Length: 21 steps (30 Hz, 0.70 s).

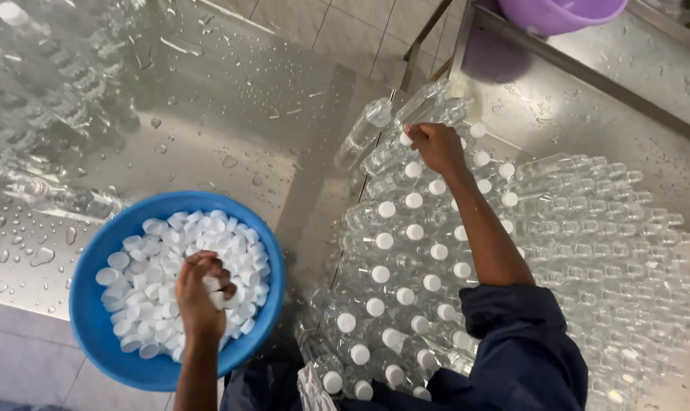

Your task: Placing plastic caps onto the mouths of empty water bottles arranged on a production table.

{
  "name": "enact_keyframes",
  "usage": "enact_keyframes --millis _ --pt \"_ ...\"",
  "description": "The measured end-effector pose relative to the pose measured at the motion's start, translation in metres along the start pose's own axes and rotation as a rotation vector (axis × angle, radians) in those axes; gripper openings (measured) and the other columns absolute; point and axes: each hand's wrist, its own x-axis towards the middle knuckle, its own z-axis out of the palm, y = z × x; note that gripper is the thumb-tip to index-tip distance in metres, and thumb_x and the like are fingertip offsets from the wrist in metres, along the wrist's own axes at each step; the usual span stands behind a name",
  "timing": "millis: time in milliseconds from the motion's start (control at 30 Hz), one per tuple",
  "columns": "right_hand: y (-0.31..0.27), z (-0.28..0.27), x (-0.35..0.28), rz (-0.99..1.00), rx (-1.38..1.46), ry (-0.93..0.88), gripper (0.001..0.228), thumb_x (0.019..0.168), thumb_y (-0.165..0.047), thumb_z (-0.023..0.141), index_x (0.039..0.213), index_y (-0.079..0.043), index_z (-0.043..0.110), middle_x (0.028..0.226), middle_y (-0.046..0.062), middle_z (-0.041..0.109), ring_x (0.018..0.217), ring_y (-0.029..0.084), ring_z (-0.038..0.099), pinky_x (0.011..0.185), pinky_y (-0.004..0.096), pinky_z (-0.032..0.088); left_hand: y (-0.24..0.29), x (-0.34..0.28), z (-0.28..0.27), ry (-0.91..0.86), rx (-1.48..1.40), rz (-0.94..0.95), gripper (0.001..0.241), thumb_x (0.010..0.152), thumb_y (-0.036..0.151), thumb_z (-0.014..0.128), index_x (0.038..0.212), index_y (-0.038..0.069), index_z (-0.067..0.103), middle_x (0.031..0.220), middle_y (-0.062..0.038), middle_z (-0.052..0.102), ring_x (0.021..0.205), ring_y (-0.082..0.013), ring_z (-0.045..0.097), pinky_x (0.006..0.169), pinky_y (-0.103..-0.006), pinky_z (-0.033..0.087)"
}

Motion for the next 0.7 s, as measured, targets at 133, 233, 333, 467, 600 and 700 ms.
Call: enact_keyframes --millis 133,233,333,467,600,700 --pt "-0.016 -0.012 -0.012 0.096 0.105 -0.145 0.068 0.106 -0.068 0.051 0.132 -0.011 0.077 0.098 0.006 0.082 0.087 0.020 0.074 0.079 0.037 0.050 0.002 0.005 -0.044 0.091 -0.178 0.054 0.010 0.099 0.018 0.054 0.105 0.012 0.060 0.079 -0.002 0.047 0.061 -0.0137 0.042 0.049 -0.0279 0.029" --pt "-0.025 -0.021 -0.008 0.173 0.133 -0.221 0.074 0.102 -0.070 0.051 0.144 -0.012 0.073 0.102 0.006 0.083 0.101 0.022 0.077 0.091 0.039 0.051 0.002 0.014 -0.046 0.089 -0.186 0.071 0.012 0.102 0.021 0.055 0.106 0.011 0.060 0.081 -0.002 0.047 0.063 -0.0145 0.042 0.051 -0.0279 0.029" --pt "-0.018 -0.021 -0.007 0.215 0.259 -0.249 0.063 0.102 -0.062 0.060 0.132 -0.010 0.076 0.096 0.005 0.082 0.090 0.015 0.073 0.086 0.034 0.053 -0.009 0.022 -0.040 0.071 -0.197 0.045 0.012 0.101 0.020 0.054 0.106 0.010 0.060 0.081 -0.003 0.046 0.063 -0.0150 0.042 0.051 -0.0277 0.029" --pt "0.005 -0.009 -0.003 0.081 0.368 -0.197 0.049 0.112 -0.050 0.059 0.104 -0.007 0.081 0.085 0.003 0.080 0.074 0.011 0.064 0.077 0.030 0.054 -0.006 0.017 -0.016 0.034 -0.197 -0.027 0.012 0.100 0.017 0.051 0.108 0.012 0.058 0.080 -0.002 0.045 0.063 -0.0136 0.044 0.051 -0.0266 0.030" --pt "0.013 -0.002 -0.004 0.101 0.423 -0.157 0.037 0.114 -0.045 0.066 0.108 -0.013 0.082 0.077 0.004 0.077 0.073 0.013 0.064 0.075 0.027 0.049 -0.033 0.030 -0.017 -0.007 -0.153 0.032 0.018 0.109 0.020 0.051 0.118 0.008 0.061 0.078 -0.002 0.045 0.064 -0.0160 0.053 0.047 -0.0259 0.041" --pt "0.020 0.001 -0.004 0.094 0.474 -0.137 0.032 0.115 -0.043 0.069 0.106 -0.015 0.082 0.075 0.003 0.076 0.069 0.011 0.066 0.072 0.024 0.050 -0.033 0.035 -0.018 -0.042 -0.150 0.026 0.018 0.109 0.021 0.052 0.118 0.009 0.061 0.078 -0.003 0.045 0.064 -0.0159 0.054 0.047 -0.0258 0.042"
